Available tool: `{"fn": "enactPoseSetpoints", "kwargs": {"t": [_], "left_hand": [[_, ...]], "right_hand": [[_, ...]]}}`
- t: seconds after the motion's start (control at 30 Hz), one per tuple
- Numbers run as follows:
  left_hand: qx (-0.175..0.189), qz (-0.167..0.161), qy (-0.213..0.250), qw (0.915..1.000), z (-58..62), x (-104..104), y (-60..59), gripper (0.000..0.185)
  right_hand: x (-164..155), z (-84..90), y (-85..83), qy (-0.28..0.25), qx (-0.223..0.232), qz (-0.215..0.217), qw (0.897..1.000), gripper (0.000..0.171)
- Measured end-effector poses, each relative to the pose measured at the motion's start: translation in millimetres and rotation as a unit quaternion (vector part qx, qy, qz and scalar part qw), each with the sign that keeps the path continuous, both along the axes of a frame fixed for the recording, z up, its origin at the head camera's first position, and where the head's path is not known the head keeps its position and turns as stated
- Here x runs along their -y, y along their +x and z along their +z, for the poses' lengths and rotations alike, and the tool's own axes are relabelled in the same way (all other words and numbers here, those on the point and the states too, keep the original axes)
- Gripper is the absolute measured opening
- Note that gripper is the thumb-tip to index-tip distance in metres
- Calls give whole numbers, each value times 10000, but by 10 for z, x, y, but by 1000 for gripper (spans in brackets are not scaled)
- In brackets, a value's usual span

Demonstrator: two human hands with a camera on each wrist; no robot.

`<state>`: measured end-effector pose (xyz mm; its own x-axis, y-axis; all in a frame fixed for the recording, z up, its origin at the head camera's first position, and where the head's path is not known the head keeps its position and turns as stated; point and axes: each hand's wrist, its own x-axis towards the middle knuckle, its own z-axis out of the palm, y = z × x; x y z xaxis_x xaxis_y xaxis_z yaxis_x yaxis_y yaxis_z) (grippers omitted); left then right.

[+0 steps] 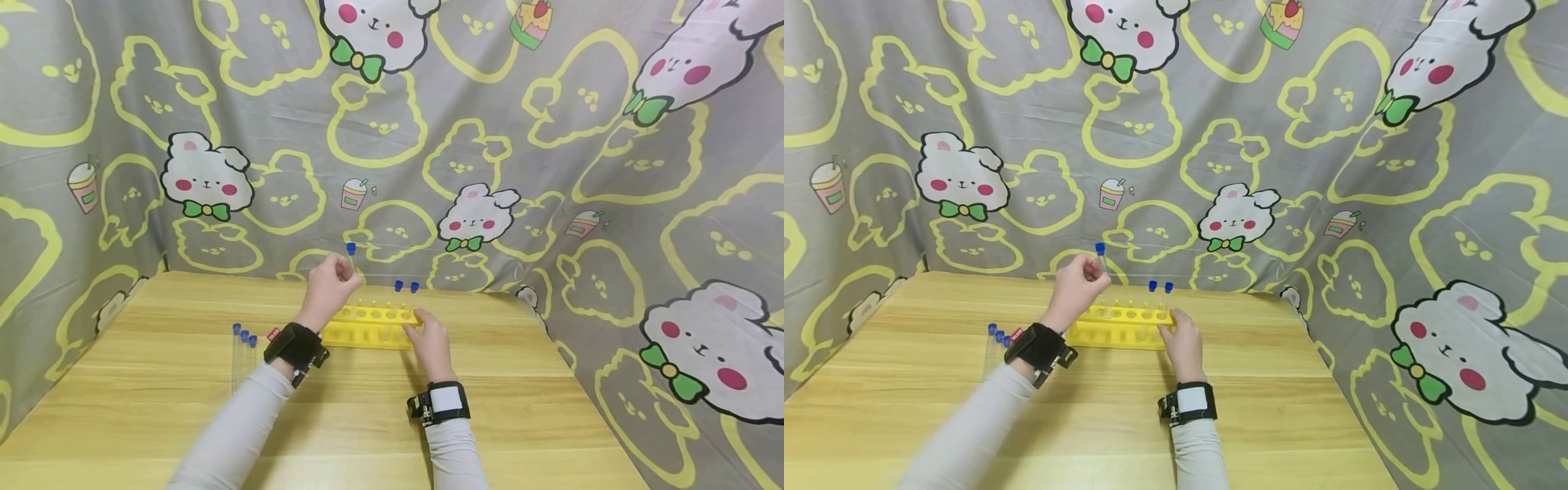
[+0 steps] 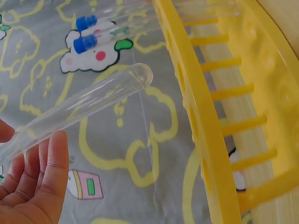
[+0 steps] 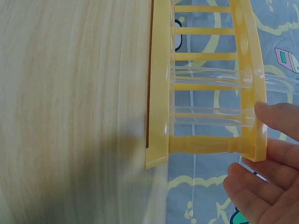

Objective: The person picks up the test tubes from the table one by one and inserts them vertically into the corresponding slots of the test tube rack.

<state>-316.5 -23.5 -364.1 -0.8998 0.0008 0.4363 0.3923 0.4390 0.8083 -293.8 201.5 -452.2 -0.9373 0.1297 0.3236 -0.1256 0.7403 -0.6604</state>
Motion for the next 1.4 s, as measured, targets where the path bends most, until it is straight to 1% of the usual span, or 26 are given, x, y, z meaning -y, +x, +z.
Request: {"fn": "enactPoseSetpoints", "kwargs": {"t": [0.17,0.3,0.53,0.7,0.87,1.1,1.23,1.4], "left_hand": [[-104,-140,43,9998,-7,-121,4,18],[-203,-224,11,9995,-40,-193,-3,18],[-293,-230,-59,9993,-123,-260,-34,21],[-370,-322,25,9988,-166,-288,-50,21],[-319,-427,20,9986,-226,-317,-61,20],[-152,-515,-60,9985,-298,-370,-74,22],[-63,-552,-218,9982,-329,-408,-77,24],[-68,-535,-520,9972,-402,-433,-96,22]], "right_hand": [[0,17,13,-21,10,-6,10000,47],[0,21,20,-50,1,-14,10000,47],[-1,14,10,-20,-65,-24,10000,46],[-1,8,-3,10,-72,-26,10000,46],[-2,4,0,4,-42,-30,10000,47],[-3,15,6,9,-29,-59,10000,47],[-1,17,-1,2,-14,-77,10000,47],[-3,13,-8,36,-17,-68,10000,47]]}}
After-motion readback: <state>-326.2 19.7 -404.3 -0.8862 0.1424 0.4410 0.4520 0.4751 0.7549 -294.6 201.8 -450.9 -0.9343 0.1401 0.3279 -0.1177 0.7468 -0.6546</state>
